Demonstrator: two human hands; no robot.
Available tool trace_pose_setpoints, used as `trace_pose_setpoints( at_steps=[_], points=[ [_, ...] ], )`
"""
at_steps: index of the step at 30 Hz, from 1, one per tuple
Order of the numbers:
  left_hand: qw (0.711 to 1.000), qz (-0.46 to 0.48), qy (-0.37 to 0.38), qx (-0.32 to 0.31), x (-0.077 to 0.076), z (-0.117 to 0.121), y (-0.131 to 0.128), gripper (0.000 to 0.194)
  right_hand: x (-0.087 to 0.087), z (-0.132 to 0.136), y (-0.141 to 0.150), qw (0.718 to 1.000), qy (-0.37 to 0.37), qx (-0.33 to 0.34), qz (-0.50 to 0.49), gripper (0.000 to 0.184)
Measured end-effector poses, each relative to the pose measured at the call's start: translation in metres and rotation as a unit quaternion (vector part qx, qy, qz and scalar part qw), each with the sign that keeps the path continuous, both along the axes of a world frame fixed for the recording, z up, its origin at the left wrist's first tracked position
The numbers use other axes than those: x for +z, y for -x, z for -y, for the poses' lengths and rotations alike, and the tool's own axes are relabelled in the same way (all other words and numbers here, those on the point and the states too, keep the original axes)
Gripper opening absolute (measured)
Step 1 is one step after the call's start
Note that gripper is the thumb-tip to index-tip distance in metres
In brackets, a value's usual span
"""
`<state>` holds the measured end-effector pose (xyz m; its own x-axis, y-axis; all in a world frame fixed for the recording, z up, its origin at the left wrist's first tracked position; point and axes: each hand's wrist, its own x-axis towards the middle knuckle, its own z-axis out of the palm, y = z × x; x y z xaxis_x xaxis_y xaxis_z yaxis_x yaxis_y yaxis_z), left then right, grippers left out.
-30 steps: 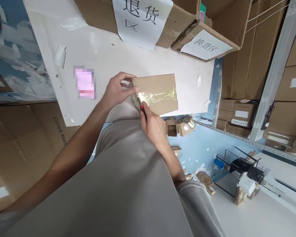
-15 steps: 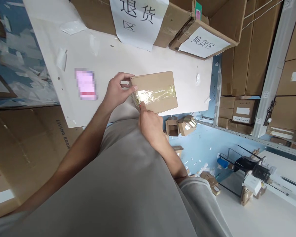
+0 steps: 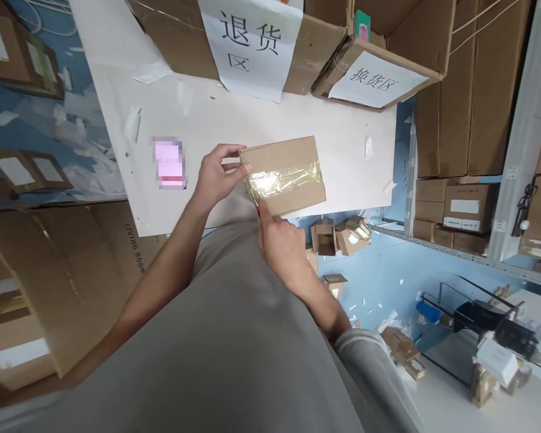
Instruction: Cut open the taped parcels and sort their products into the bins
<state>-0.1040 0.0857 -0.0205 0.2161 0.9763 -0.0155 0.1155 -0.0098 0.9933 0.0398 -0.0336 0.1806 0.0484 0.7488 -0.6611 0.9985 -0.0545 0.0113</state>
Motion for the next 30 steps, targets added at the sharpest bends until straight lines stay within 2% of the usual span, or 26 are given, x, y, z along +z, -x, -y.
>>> trace_pose_setpoints(
  at_steps=[3,7,11,17,20,23,25,27,30],
  points=[
    [1.000,0.001,0.004,0.008,0.000,-0.001,0.001,0.045,-0.011,-0.019,-0.003,0.999,-0.021,0.008,-0.026,0.061],
    [1.000,-0.001,0.012,0.016,0.001,-0.001,0.002,0.048,-0.023,-0.032,-0.003,0.999,-0.007,0.018,-0.030,0.059],
    [1.000,-0.010,0.018,0.017,0.004,0.005,0.002,0.046,-0.021,-0.017,-0.007,0.999,0.038,0.010,-0.025,0.059],
    [0.999,-0.023,0.021,0.033,0.008,0.015,-0.003,0.055,-0.008,0.010,-0.025,0.997,0.017,0.022,-0.065,0.063],
    [0.998,-0.026,0.010,0.059,0.005,0.017,-0.006,0.065,0.004,0.010,-0.050,0.997,-0.030,0.000,-0.068,0.059],
    [0.996,-0.049,-0.007,0.081,0.004,0.022,-0.007,0.073,0.005,0.002,-0.092,0.991,-0.107,-0.084,-0.021,0.058],
    [0.991,-0.084,-0.026,0.105,0.009,0.027,-0.009,0.078,-0.005,-0.005,-0.124,0.978,-0.156,-0.137,-0.007,0.058],
    [0.982,-0.132,-0.057,0.124,0.020,0.031,-0.017,0.080,-0.019,-0.009,-0.152,0.968,-0.181,-0.173,-0.011,0.059],
    [0.969,-0.200,-0.115,0.083,0.044,0.034,-0.049,0.075,-0.039,-0.009,-0.177,0.963,-0.181,-0.196,-0.046,0.059]
  ],
)
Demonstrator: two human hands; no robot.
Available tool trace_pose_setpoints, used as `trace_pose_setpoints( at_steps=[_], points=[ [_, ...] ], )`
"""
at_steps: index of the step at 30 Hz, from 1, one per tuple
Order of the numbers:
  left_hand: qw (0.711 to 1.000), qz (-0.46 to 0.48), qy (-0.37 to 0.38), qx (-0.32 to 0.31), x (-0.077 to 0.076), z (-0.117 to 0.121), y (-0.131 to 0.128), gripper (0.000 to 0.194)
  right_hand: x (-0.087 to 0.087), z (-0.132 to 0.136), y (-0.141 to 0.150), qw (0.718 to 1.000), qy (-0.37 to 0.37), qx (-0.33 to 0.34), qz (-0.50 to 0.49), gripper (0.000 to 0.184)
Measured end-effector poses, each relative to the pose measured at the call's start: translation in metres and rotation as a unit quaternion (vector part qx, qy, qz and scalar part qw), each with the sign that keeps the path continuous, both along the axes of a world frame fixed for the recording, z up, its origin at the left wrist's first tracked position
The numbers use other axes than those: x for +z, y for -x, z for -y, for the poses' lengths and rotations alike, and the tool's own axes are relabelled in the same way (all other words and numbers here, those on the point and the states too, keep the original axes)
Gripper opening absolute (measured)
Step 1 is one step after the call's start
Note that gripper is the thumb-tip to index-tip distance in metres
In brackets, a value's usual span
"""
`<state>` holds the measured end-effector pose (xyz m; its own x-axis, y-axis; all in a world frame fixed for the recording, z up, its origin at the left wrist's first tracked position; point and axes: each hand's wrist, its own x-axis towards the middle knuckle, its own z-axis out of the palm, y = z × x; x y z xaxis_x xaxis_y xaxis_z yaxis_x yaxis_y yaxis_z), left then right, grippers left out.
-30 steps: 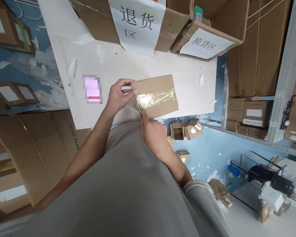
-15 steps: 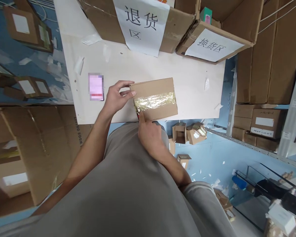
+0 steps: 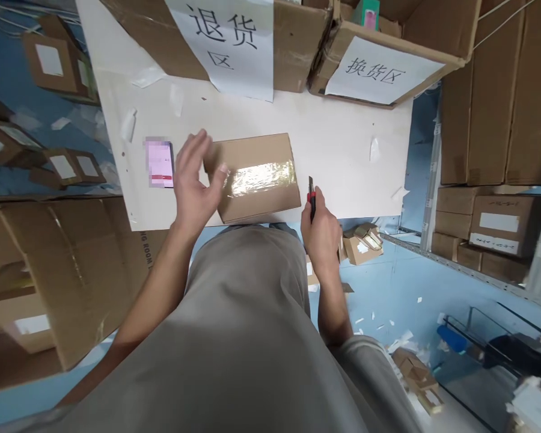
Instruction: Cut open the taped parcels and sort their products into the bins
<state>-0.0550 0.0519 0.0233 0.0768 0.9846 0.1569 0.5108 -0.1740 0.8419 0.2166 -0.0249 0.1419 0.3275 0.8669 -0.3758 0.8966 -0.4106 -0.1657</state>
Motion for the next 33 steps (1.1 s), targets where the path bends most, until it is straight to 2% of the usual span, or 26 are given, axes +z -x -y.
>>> trace_pose_setpoints(
  at_steps=[2,4,6,8,15,20,26,33],
  points=[
    [0.996,-0.042,-0.018,-0.073,0.012,0.000,-0.032,0.069,-0.008,0.002,-0.006,0.999,-0.019,0.013,-0.041,0.059],
    [0.987,-0.076,-0.027,-0.141,0.016,-0.001,-0.064,0.063,-0.013,0.003,-0.008,0.995,-0.048,0.034,-0.077,0.058],
    [0.979,-0.101,-0.026,-0.176,0.013,-0.002,-0.087,0.056,-0.014,0.001,-0.009,0.992,-0.062,0.053,-0.098,0.057],
    [0.976,-0.118,-0.022,-0.180,0.009,-0.002,-0.098,0.049,-0.014,-0.006,-0.009,0.991,-0.052,0.068,-0.107,0.056],
    [0.977,-0.133,-0.010,-0.168,0.007,-0.002,-0.096,0.044,-0.007,-0.045,-0.001,0.990,0.032,0.103,-0.090,0.059],
    [0.978,-0.126,-0.002,-0.165,0.008,0.000,-0.098,0.042,-0.003,-0.060,0.007,0.990,0.079,0.105,-0.056,0.063],
    [0.979,-0.128,-0.012,-0.158,0.007,0.002,-0.097,0.044,0.007,-0.066,0.011,0.985,0.111,0.128,-0.021,0.061],
    [0.979,-0.127,-0.002,-0.156,0.005,0.007,-0.098,0.045,0.028,-0.052,0.014,0.972,0.181,0.147,0.030,0.060]
  ],
)
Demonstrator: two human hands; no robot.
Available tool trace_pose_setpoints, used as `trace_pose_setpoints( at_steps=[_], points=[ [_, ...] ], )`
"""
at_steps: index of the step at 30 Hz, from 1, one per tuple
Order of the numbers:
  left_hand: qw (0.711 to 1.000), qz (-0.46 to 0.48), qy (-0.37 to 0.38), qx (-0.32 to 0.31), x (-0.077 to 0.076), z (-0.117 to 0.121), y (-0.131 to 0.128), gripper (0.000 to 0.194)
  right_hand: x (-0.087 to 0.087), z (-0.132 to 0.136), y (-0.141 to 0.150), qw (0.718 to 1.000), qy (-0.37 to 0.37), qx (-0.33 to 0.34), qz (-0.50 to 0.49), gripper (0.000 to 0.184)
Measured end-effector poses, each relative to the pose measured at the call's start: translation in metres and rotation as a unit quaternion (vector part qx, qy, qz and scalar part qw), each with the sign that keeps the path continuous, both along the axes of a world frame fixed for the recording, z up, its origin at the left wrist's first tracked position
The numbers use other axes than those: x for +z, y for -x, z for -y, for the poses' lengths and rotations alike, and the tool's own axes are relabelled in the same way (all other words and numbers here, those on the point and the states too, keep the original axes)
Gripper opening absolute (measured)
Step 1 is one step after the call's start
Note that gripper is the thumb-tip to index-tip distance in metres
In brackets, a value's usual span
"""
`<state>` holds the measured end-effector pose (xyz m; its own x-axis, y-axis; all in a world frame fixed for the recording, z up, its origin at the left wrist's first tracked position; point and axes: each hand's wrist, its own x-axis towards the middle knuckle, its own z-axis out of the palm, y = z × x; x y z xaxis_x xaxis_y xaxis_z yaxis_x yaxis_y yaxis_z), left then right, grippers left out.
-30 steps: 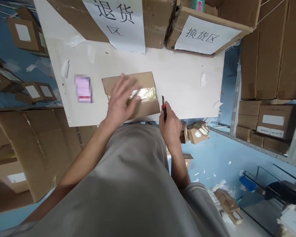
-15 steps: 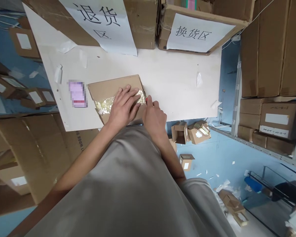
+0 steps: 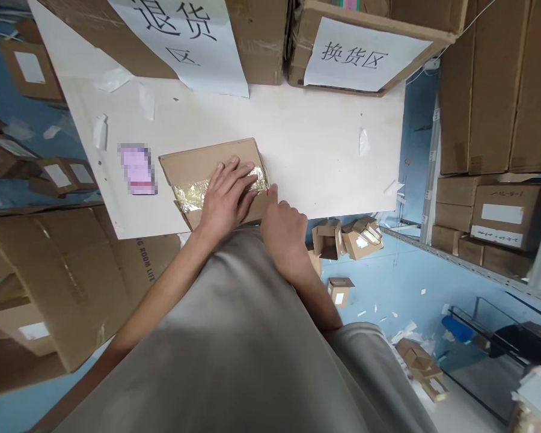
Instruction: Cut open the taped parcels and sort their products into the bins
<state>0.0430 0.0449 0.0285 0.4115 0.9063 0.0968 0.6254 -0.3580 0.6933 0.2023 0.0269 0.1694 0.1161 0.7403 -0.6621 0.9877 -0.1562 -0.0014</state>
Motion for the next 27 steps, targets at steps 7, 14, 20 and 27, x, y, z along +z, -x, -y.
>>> trace_pose_setpoints(
  at_steps=[7,14,20,27],
  points=[
    [1.000,0.006,0.008,0.006,0.002,-0.002,-0.003,0.045,-0.012,-0.007,0.000,0.999,-0.033,-0.021,-0.028,0.062],
    [1.000,0.007,0.014,0.017,0.002,0.004,-0.005,0.046,-0.009,0.005,-0.006,0.999,-0.026,-0.021,-0.034,0.061],
    [0.999,-0.005,0.003,0.036,0.003,-0.008,-0.006,0.049,-0.011,0.005,-0.004,0.999,-0.020,-0.014,-0.035,0.063],
    [0.999,-0.015,-0.002,0.034,0.002,0.001,-0.006,0.046,0.004,0.030,-0.018,0.998,0.009,-0.003,-0.055,0.058]
  ],
)
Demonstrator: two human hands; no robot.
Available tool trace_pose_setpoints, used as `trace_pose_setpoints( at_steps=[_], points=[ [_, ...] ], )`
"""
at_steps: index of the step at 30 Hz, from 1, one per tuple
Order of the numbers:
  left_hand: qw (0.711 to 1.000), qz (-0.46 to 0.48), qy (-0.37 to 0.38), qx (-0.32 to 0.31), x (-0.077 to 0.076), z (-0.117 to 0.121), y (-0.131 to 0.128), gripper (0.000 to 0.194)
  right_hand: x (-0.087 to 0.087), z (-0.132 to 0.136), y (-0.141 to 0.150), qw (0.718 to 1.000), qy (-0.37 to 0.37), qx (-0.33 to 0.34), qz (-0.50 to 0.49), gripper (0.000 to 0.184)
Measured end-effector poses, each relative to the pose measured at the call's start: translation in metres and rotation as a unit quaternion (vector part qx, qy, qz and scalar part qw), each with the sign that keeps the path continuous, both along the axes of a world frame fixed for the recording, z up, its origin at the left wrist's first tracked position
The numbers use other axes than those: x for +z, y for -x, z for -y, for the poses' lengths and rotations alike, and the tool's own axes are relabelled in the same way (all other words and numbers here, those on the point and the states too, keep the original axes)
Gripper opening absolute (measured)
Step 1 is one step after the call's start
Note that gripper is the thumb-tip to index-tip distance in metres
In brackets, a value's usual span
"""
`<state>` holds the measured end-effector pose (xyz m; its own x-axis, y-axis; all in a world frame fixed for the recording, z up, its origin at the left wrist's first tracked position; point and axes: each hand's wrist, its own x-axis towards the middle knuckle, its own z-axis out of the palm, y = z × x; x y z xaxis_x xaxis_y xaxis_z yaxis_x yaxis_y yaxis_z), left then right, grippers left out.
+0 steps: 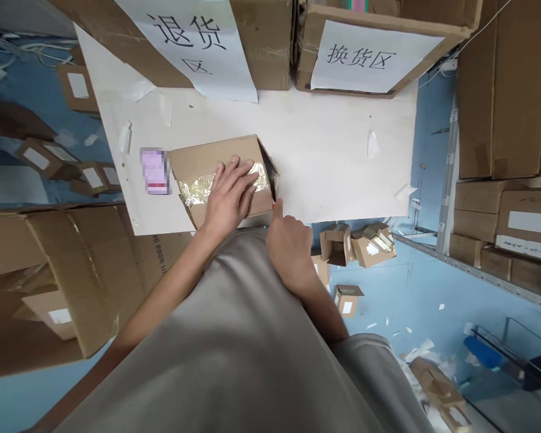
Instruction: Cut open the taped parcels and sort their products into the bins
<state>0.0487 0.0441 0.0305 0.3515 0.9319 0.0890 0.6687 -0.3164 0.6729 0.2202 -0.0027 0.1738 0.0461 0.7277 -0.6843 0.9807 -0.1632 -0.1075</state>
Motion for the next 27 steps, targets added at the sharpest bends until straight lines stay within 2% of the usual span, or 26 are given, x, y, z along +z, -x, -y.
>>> trace_pose_setpoints(
  at_steps=[4,6,7,9,11,14,15,17,19,21,24,27],
  points=[
    [1.000,-0.009,-0.009,0.000,0.000,0.007,0.002,0.045,0.008,0.003,-0.017,0.999,-0.022,-0.008,-0.022,0.058],
    [1.000,-0.010,-0.008,-0.001,0.001,0.008,0.002,0.046,-0.005,0.001,-0.034,0.996,-0.070,-0.042,-0.022,0.059],
    [1.000,-0.008,-0.005,0.001,0.003,0.009,0.002,0.046,-0.019,-0.003,-0.046,0.992,-0.104,-0.068,-0.017,0.059],
    [1.000,0.001,-0.003,0.014,0.007,0.011,0.003,0.047,-0.064,-0.015,-0.072,0.977,-0.172,-0.127,0.005,0.062],
    [0.999,0.011,-0.009,0.047,0.012,0.014,0.007,0.047,-0.122,-0.031,-0.099,0.960,-0.211,-0.181,0.030,0.064],
    [0.991,0.022,-0.027,0.131,0.019,0.022,0.025,0.050,-0.204,-0.047,-0.132,0.957,-0.174,-0.225,0.049,0.067],
    [0.986,0.027,-0.031,0.164,0.021,0.025,0.034,0.052,-0.224,-0.048,-0.139,0.960,-0.150,-0.230,0.047,0.068],
    [0.972,0.042,-0.029,0.231,0.023,0.033,0.054,0.058,-0.246,-0.044,-0.151,0.959,-0.120,-0.254,0.043,0.072],
    [0.953,0.062,-0.010,0.295,0.021,0.041,0.071,0.068,-0.249,-0.036,-0.156,0.951,-0.126,-0.280,0.024,0.074],
    [0.934,0.099,0.031,0.343,0.015,0.049,0.083,0.078,-0.237,-0.028,-0.153,0.941,-0.158,-0.298,-0.021,0.072],
    [0.900,0.182,0.101,0.383,-0.001,0.054,0.094,0.079,-0.207,-0.022,-0.125,0.917,-0.217,-0.299,-0.149,0.068],
    [0.845,0.271,0.151,0.435,-0.028,0.052,0.105,0.071,-0.172,-0.025,-0.074,0.892,-0.276,-0.229,-0.276,0.078]
  ],
)
